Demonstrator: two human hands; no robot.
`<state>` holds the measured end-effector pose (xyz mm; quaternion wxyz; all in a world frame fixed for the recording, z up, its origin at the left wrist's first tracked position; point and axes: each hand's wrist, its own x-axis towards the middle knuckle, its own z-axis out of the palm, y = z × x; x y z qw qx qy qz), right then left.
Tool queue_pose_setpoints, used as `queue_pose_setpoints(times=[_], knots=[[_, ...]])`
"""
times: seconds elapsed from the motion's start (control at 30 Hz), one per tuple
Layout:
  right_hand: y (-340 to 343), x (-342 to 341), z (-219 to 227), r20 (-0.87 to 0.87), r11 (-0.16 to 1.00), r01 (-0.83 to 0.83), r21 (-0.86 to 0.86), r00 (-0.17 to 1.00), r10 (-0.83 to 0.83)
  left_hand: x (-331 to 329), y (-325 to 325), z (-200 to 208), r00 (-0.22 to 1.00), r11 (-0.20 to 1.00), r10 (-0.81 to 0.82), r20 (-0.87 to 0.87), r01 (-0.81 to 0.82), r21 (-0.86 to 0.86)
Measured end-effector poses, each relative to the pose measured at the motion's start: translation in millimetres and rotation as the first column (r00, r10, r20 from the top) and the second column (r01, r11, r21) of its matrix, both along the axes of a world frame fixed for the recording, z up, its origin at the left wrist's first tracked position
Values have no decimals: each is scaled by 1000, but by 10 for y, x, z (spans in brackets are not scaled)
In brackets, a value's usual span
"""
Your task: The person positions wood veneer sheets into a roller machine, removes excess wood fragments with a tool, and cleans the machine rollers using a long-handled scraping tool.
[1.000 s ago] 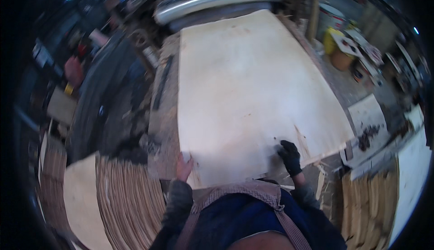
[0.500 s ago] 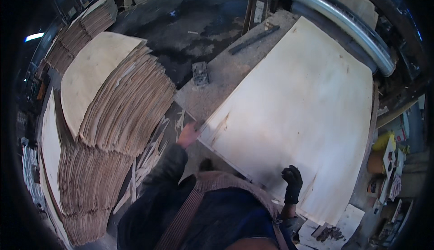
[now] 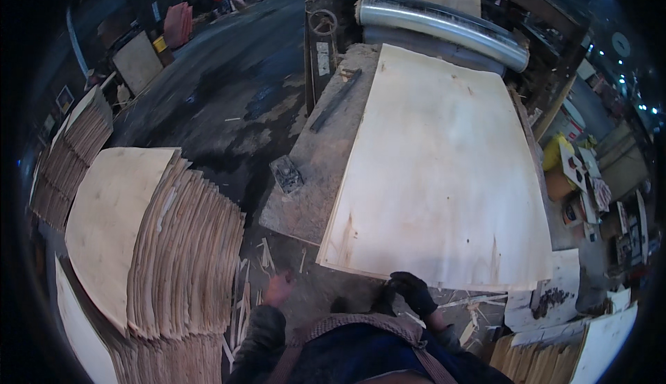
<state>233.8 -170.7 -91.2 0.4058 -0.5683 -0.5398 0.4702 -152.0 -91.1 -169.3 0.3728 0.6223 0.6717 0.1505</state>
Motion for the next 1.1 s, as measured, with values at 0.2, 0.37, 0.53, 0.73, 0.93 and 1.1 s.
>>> queue_pose_setpoints(times=[0.2, 0.37, 0.53, 0.73, 0.93, 1.1], knots=[[-247, -322, -62, 51, 995, -61, 82, 997, 57, 27, -113, 475, 991, 990, -103, -90, 94, -101], [-230, -475, -110, 94, 978, -181, 100, 981, 172, -202, -374, 130, 995, 997, -78, 58, 79, -11], [-274, -415, -499, -27, 929, -351, 120, 934, 357, -191, -615, 156, 994, 995, -98, 46, 97, 11], [-684, -296, -238, 368, 920, -325, 220, 901, 230, -30, -814, 351, 960, 959, -279, -35, 276, -58], [-1287, -48, -135, 268, 999, -35, -15, 963, 38, 403, -720, 445, 910, 909, -415, -6, 414, -41], [-1702, 218, -213, 230, 982, 185, -33, 958, -173, 1071, -662, 856, 857, 847, -516, 9, 512, -141]])
